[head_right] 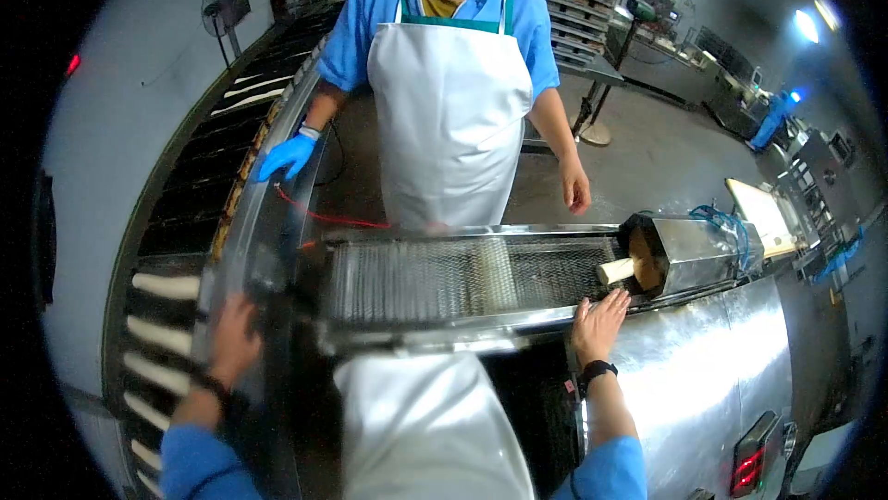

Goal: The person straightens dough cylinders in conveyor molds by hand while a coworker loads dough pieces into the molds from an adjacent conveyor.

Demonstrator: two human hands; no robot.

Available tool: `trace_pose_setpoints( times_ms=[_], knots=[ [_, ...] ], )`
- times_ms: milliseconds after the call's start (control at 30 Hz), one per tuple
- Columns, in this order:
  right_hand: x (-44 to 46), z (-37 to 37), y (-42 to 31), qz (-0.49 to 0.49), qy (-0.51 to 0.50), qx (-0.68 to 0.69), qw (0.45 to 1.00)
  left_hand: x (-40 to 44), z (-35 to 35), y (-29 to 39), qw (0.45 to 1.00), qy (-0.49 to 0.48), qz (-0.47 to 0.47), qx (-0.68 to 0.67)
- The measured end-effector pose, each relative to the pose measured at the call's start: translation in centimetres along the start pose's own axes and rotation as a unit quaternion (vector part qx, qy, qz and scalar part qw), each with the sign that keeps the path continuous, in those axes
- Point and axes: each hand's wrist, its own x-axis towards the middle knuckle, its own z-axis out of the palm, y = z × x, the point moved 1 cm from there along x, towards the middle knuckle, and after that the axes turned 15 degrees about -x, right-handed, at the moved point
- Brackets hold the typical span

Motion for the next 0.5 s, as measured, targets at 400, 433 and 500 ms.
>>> trace_pose_setpoints(
  times_ms=[400,433,500],
  knots=[
    [0.4,1.1,1.2,-0.010,-0.005,0.004,1.000,-1.0,-1.3,2.2,1.000,0.010,0.000,-0.010],
    [0.5,1.2,1.2,-0.019,-0.005,0.004,1.000,-0.6,-0.9,1.7,1.000,0.010,0.002,-0.010],
    [0.6,1.4,0.8,-0.012,0.004,-0.016,1.000,-0.3,-1.2,1.8,1.000,0.011,-0.004,-0.018]
  ],
)
